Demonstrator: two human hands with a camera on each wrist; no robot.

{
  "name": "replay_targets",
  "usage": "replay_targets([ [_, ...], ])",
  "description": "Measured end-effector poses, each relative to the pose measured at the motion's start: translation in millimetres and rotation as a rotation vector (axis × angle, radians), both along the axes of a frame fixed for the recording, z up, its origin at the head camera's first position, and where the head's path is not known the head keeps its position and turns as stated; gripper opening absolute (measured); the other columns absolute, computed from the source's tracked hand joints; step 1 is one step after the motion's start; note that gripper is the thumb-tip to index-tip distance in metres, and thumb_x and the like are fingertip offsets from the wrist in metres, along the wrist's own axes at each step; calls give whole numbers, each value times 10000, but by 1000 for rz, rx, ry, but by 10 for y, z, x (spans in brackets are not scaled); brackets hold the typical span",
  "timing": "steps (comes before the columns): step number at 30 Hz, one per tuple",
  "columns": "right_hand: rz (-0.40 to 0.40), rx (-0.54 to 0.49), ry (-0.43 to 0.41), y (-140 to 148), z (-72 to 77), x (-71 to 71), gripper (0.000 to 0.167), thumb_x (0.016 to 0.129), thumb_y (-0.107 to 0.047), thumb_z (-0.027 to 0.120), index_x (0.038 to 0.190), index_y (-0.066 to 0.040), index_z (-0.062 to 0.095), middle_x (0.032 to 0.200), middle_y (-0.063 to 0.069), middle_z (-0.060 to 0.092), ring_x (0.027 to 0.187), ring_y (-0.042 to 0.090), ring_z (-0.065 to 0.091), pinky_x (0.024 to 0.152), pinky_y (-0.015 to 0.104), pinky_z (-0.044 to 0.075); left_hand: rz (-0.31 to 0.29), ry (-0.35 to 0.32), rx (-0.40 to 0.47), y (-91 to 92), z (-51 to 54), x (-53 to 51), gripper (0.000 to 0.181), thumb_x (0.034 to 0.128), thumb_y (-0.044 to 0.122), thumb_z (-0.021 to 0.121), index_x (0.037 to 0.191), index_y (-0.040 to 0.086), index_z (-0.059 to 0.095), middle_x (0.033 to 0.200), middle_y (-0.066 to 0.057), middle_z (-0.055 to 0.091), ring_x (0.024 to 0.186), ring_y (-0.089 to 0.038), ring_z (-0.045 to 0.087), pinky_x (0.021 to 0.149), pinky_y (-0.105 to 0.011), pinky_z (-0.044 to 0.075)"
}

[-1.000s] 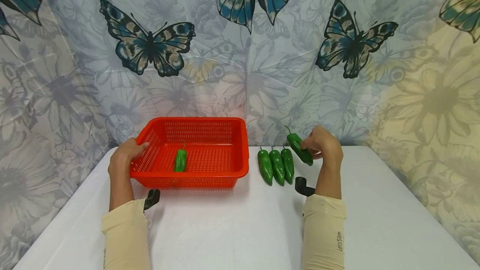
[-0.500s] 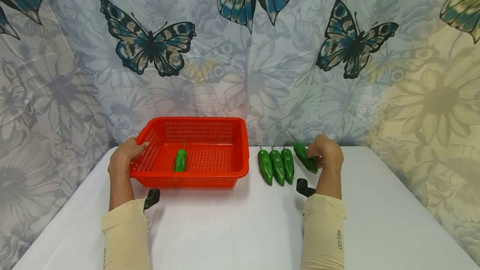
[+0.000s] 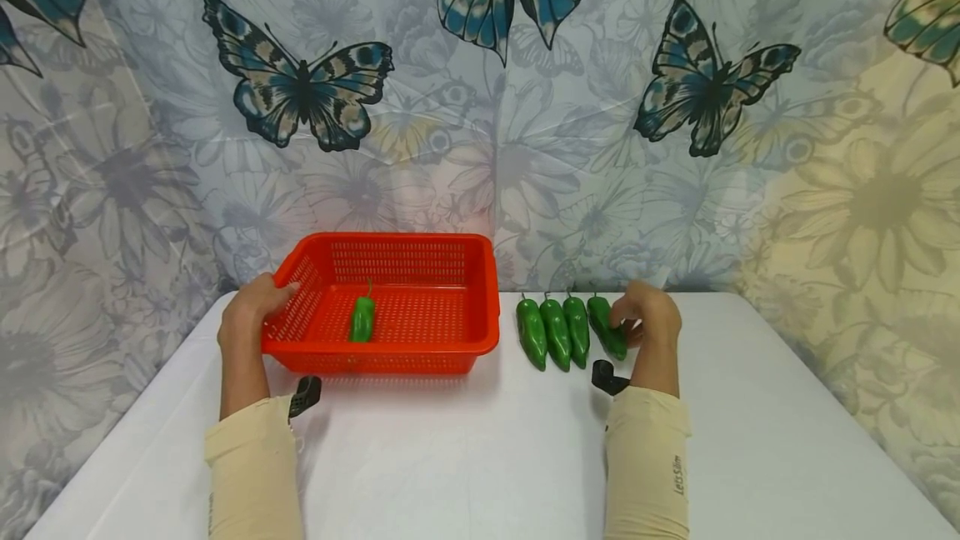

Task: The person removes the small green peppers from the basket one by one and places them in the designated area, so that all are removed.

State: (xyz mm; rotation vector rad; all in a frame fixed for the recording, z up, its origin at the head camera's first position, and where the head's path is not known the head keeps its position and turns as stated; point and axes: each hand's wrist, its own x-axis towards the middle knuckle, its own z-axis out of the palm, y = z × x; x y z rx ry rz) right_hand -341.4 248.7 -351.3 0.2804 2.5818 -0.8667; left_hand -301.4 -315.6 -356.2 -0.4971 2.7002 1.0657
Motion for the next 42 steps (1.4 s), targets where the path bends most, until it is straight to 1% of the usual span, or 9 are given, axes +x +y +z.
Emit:
replay_targets([
  [3, 19, 1, -2, -15, -8, 4, 375, 863, -38, 673, 1180, 153, 612, 1059, 298, 736, 912, 364, 762, 765, 357, 665, 1, 0, -3, 1, 1, 1, 704, 1098, 407, 419, 1553, -104, 252, 1269, -324, 566, 969, -362, 721, 765, -453, 672],
  [8, 8, -7, -19, -31, -7, 24, 345, 886, -86, 703, 1173, 104, 681, 1053, 279, 754, 888, 330, 761, 792, 359, 667, -3, -2, -5, 1, 6, -1, 704, 1097, 404, 419, 1548, -110, 252, 1263, -326, 566, 968, -365, 721, 770, -456, 672],
  [13, 2, -16, -25, -21, 0, 30, 384, 900, -111, 713, 1223, 90, 659, 1047, 255, 756, 860, 300, 747, 787, 358, 665, -3, -11, -4, -2, 17, -5, 705, 1098, 408, 410, 1551, -106, 246, 1264, -324, 562, 976, -365, 712, 772, -457, 671],
  [15, 5, -21, -30, -17, 1, 24, 376, 909, -118, 712, 1218, 90, 662, 1050, 253, 753, 859, 292, 738, 784, 354, 665, -3, -15, -3, -2, 21, -6, 708, 1099, 414, 408, 1552, -104, 243, 1262, -321, 561, 977, -366, 711, 769, -458, 671],
  [20, 23, -22, -47, -20, -2, 6, 288, 923, -133, 701, 1123, 74, 693, 1030, 250, 756, 842, 279, 731, 773, 343, 661, -5, -17, 1, -7, 19, -15, 719, 1099, 423, 405, 1557, -104, 232, 1277, -325, 555, 999, -380, 712, 782, -468, 670],
  [23, 24, -6, -54, -23, -1, 0, 261, 924, -145, 697, 1089, 56, 684, 1024, 243, 757, 828, 266, 724, 765, 336, 657, -4, -16, 5, -10, 14, -17, 719, 1100, 421, 404, 1559, -105, 229, 1284, -326, 552, 1004, -382, 712, 790, -470, 670],
  [30, 86, 81, -42, -11, 8, 10, 315, 951, -207, 692, 1111, 65, 679, 1007, 233, 758, 792, 260, 742, 699, 318, 630, 0, -19, 14, -4, 8, 3, 713, 1099, 418, 405, 1557, -101, 235, 1274, -323, 556, 994, -375, 715, 782, -465, 670],
  [35, 104, 80, -52, -11, 22, 24, 316, 963, -225, 676, 1089, 64, 683, 1029, 235, 758, 819, 269, 749, 697, 312, 624, 5, -16, 16, -6, 6, 2, 721, 1100, 425, 407, 1563, -98, 230, 1275, -320, 554, 995, -377, 714, 774, -461, 671],
  [42, 96, 90, -71, 4, 69, 33, 402, 1000, -257, 651, 1158, 113, 654, 1091, 250, 746, 826, 260, 743, 706, 306, 619, 7, -19, 15, 1, 18, -6, 708, 1100, 414, 408, 1559, -96, 234, 1266, -315, 555, 982, -365, 711, 770, -459, 671],
])
